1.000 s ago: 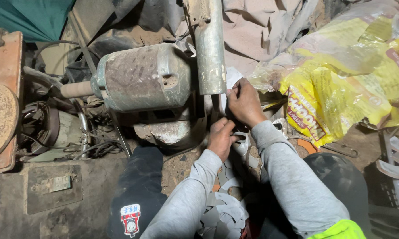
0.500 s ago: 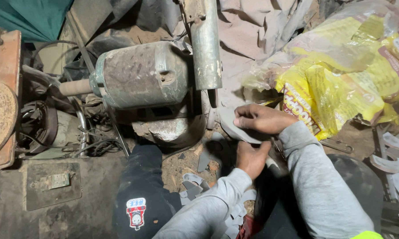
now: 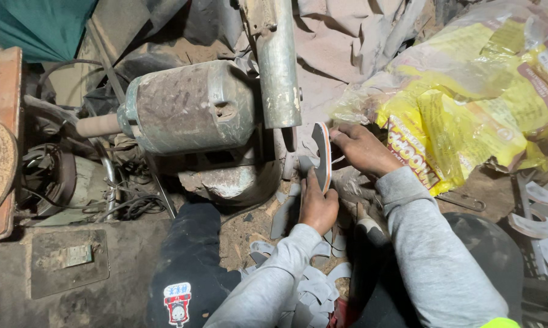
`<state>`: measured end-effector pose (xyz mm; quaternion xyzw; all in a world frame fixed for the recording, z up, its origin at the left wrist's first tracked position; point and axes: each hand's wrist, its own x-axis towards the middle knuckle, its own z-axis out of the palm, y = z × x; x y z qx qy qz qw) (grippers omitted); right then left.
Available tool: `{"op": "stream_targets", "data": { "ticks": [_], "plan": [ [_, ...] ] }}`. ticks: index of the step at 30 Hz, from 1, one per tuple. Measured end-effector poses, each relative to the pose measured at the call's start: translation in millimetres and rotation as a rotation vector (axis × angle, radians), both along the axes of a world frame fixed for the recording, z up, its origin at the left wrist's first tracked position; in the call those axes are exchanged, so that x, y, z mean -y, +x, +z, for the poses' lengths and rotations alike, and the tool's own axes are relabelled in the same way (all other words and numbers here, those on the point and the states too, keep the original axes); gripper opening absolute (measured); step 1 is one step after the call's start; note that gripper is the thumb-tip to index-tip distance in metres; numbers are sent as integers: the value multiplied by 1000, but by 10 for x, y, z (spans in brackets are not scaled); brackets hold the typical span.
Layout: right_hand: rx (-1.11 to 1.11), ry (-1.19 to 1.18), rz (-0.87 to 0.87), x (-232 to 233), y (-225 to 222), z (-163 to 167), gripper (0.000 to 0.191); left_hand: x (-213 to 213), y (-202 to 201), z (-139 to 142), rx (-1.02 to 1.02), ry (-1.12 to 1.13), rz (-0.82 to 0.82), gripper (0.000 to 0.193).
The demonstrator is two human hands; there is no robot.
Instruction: The person sits on the floor and repeatedly presses white curved shoe sole pieces against a vertical grinding wheel to smooth their edges. The person handles the pieces one at a time, turning them to grind different sides, and places finished pieces on the floor.
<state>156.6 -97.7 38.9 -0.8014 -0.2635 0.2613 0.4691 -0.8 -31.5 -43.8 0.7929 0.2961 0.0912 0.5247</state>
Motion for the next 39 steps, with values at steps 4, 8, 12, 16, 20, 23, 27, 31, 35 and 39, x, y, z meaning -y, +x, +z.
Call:
{"op": "stream_targets", "data": {
  "ticks": [4, 8, 12, 16, 20, 23, 27, 31, 35, 39],
  "plan": [
    [-55, 23, 32, -6, 0, 82, 39, -51, -7, 136, 63, 30, 36, 69],
    [-26, -15, 30, -15, -31, 174, 34, -45, -51, 280, 175, -45, 68, 61],
    [-123, 117, 46, -41, -61, 260, 27, -108, 0, 302, 290, -678, -77, 47],
    [-197, 92, 3, -119, -104, 293, 30, -153, -2, 249, 268, -893, -226, 33],
    [-78, 116, 87, -237, -68, 281, 31, -80, 90, 234, 323, -884, -229, 31],
    [-40, 120, 152, -273, -8, 269, 31, -39, 131, 255, 346, -913, -193, 31],
    [123, 93, 186, -339, 19, 221, 31, -32, 142, 286, 360, -920, -179, 29],
    [236, 120, 196, -361, 61, 195, 32, -26, 183, 315, 375, -956, -165, 27],
    [297, 84, 185, -393, 86, 184, 33, -40, 192, 343, 372, -971, -162, 26],
    [261, 37, 218, -351, 96, 182, 35, -26, 150, 337, 318, -905, -157, 28]
  ]
}}
